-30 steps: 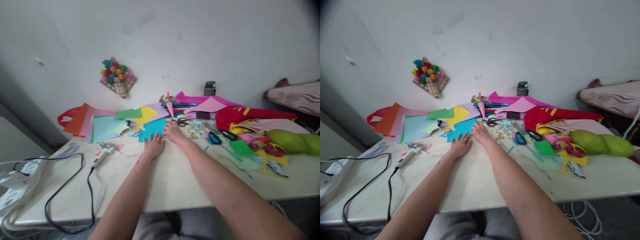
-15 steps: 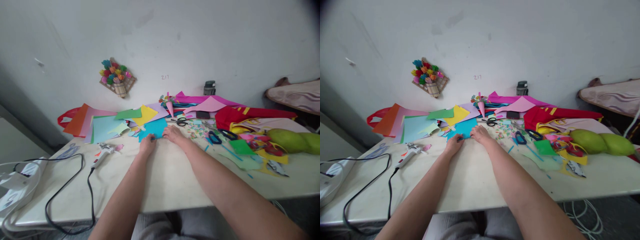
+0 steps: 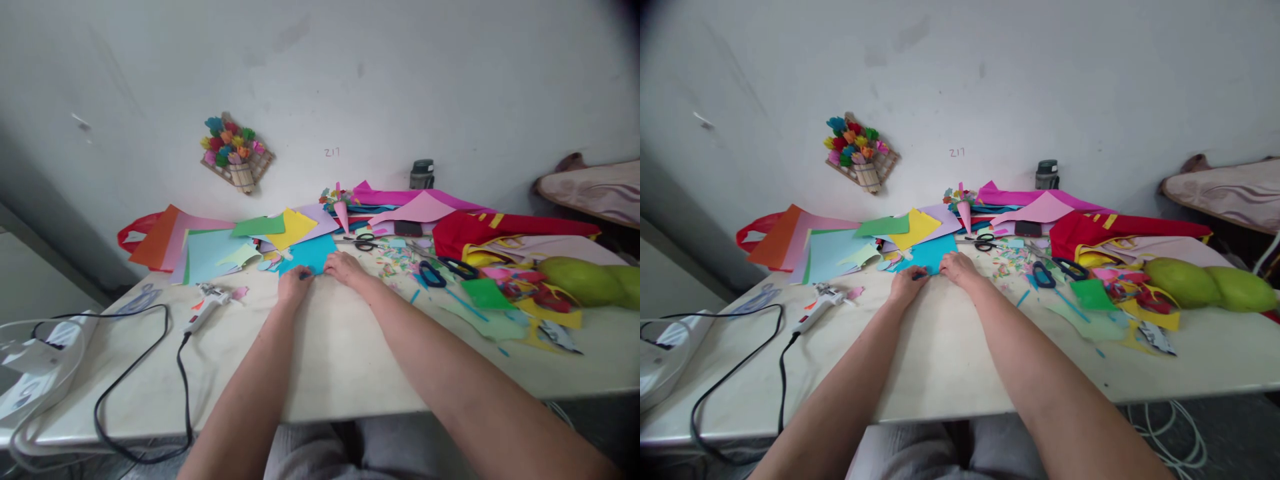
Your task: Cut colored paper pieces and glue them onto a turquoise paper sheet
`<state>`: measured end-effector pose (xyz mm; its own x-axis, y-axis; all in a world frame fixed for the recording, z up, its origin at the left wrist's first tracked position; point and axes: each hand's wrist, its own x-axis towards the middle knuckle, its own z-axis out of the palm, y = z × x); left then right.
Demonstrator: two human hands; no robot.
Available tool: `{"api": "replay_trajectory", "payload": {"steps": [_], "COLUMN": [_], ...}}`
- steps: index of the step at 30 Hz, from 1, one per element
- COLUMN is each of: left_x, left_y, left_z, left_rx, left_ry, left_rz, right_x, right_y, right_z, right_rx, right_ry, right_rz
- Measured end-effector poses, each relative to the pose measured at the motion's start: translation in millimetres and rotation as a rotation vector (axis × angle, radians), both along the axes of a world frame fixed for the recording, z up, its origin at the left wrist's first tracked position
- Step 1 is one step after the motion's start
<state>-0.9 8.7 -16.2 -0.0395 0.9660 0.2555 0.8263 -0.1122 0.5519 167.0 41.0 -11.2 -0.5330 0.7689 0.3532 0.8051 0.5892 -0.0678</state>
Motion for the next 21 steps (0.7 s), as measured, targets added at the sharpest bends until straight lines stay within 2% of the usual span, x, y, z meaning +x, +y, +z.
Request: {"api": "replay_trajectory", "payload": {"steps": [9, 15, 21], "left_x": [-7, -8, -10], "left_y": [8, 9, 13], "left_z": [-0.5, 3.6, 1.4], "left_rx": [0.059, 0.072, 0.100], "left_ry": [0.002, 0.038, 0.054], "left_rz": [-0.123, -0.158, -0.161], "right_x": [2, 3, 3], "right_y": [2, 0, 2], "right_z": [-1.4, 0.7, -0.5], "right_rx": [-0.049, -0.080, -0.117], "right_ry": [0.036, 0.038, 0.071], "right_rz": [0.001, -0.022, -0.035]}}
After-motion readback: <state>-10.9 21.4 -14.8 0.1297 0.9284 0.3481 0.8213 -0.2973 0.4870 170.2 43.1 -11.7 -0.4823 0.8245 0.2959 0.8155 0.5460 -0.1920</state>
